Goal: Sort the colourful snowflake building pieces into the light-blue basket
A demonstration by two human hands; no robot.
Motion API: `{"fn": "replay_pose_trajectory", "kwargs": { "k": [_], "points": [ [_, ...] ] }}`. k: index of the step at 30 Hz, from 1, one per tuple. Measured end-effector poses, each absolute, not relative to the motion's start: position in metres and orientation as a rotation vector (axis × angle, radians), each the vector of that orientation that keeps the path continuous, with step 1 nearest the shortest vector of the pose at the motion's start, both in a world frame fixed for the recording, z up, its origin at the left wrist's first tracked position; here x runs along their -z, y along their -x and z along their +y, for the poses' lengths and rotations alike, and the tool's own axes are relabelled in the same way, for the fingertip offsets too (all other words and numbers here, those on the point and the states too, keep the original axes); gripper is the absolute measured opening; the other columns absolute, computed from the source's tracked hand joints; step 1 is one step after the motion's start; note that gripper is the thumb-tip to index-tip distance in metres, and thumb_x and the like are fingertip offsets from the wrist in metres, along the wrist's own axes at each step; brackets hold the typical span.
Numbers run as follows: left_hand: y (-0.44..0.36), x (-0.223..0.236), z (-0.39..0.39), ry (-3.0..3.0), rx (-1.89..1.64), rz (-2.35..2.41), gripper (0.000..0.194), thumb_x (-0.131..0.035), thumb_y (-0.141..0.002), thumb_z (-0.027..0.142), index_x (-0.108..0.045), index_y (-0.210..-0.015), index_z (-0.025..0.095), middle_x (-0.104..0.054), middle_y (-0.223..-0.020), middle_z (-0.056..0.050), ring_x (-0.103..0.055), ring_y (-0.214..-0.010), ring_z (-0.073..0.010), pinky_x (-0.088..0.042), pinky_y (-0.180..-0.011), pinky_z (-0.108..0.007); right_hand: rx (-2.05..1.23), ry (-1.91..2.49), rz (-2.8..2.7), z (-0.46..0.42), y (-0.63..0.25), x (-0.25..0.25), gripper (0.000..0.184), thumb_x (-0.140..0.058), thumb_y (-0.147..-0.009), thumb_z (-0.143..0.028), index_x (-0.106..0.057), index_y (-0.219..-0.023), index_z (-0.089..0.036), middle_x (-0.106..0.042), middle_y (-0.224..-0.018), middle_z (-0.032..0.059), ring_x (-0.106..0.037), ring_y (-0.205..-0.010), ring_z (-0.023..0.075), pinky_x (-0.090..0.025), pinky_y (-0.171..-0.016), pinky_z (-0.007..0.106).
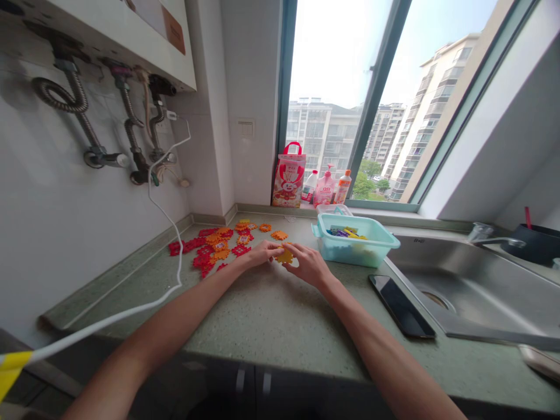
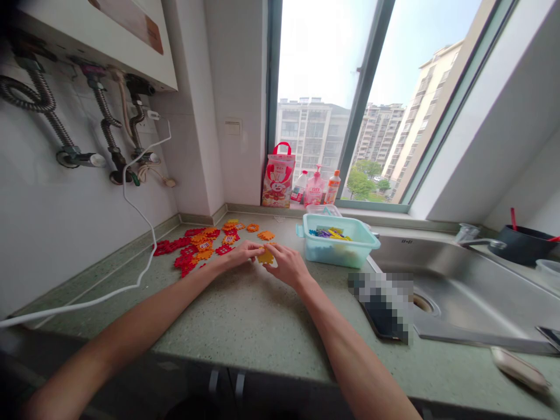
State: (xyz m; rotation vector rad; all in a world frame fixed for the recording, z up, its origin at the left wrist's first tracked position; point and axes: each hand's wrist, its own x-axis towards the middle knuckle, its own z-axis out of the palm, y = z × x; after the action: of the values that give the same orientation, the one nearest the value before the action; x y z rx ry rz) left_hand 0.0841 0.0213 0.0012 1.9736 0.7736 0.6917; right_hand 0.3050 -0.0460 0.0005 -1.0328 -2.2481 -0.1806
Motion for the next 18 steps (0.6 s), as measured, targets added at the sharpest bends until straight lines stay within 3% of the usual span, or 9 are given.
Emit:
{"fn": "replay_pose_trajectory", "kwargs": {
  "k": [3, 5, 8, 11, 15, 18],
  "points": [
    [-0.071, -0.008, 0.037, -2.099, -0.677, 0.890, 0.063, -0.039, -0.099, 0.061, -0.081, -0.103, 0.015, -0.079, -0.099, -0.011, -0.070, -0.089, -0.0229, -0.052, -0.076, -0.032, 0.182, 1.096, -2.265, -0.046, -0.307, -0.002, 0.052, -0.075, -0.090, -0.034, -0.063, -0.140, -0.025, -0.075, -0.126, 0.0087, -0.074, -0.107, 0.0243, -0.057, -0.094, 0.032],
    [-0.057, -0.015, 0.057, -2.201, -0.733, 1.102, 0.060, -0.036, -0.101, 0.055, -0.081, -0.107, 0.017, -0.079, -0.109, -0.011, -0.071, -0.100, -0.0243, -0.052, -0.088, -0.034, 0.170, 1.134, -2.268, -0.047, -0.307, -0.004, 0.053, -0.074, -0.089, -0.036, -0.063, -0.140, -0.025, -0.075, -0.127, 0.0087, -0.074, -0.106, 0.0245, -0.056, -0.094, 0.032],
    [-0.036, -0.026, 0.095, -2.253, -0.762, 1.596, 0.042, -0.054, -0.093, 0.047, -0.078, -0.116, 0.020, -0.076, -0.124, -0.010, -0.067, -0.114, -0.0270, -0.049, -0.101, -0.036, 0.152, 1.172, -2.266, -0.048, -0.308, -0.006, 0.053, -0.074, -0.089, -0.040, -0.064, -0.140, -0.025, -0.074, -0.128, 0.0085, -0.074, -0.107, 0.0242, -0.055, -0.094, 0.031],
    [-0.018, -0.032, 0.128, -2.208, -0.782, 1.803, 0.042, -0.065, -0.088, 0.046, -0.075, -0.118, 0.018, -0.071, -0.132, -0.017, -0.061, -0.124, -0.0346, -0.044, -0.107, -0.045, 0.157, 1.171, -2.274, -0.048, -0.308, -0.009, 0.053, -0.075, -0.089, -0.043, -0.065, -0.138, -0.026, -0.075, -0.126, 0.0079, -0.074, -0.105, 0.0247, -0.055, -0.092, 0.032],
    [-0.005, -0.028, 0.155, -2.128, -0.778, 1.965, 0.040, -0.067, -0.088, 0.049, -0.073, -0.108, 0.015, -0.075, -0.111, -0.017, -0.061, -0.116, -0.0373, -0.045, -0.100, -0.054, 0.183, 1.142, -2.321, -0.044, -0.308, -0.006, 0.049, -0.076, -0.088, -0.045, -0.067, -0.134, -0.028, -0.077, -0.120, 0.0069, -0.075, -0.099, 0.0249, -0.056, -0.089, 0.032],
    [0.000, -0.023, 0.165, -2.109, -0.784, 2.007, 0.037, -0.072, -0.084, 0.050, -0.072, -0.091, 0.014, -0.074, -0.090, -0.011, -0.061, -0.111, -0.0348, -0.044, -0.098, -0.051, 0.192, 1.133, -2.328, -0.038, -0.310, -0.002, 0.049, -0.076, -0.088, -0.047, -0.067, -0.133, -0.029, -0.078, -0.117, 0.0065, -0.075, -0.098, 0.0239, -0.056, -0.086, 0.030]
  ]
}}
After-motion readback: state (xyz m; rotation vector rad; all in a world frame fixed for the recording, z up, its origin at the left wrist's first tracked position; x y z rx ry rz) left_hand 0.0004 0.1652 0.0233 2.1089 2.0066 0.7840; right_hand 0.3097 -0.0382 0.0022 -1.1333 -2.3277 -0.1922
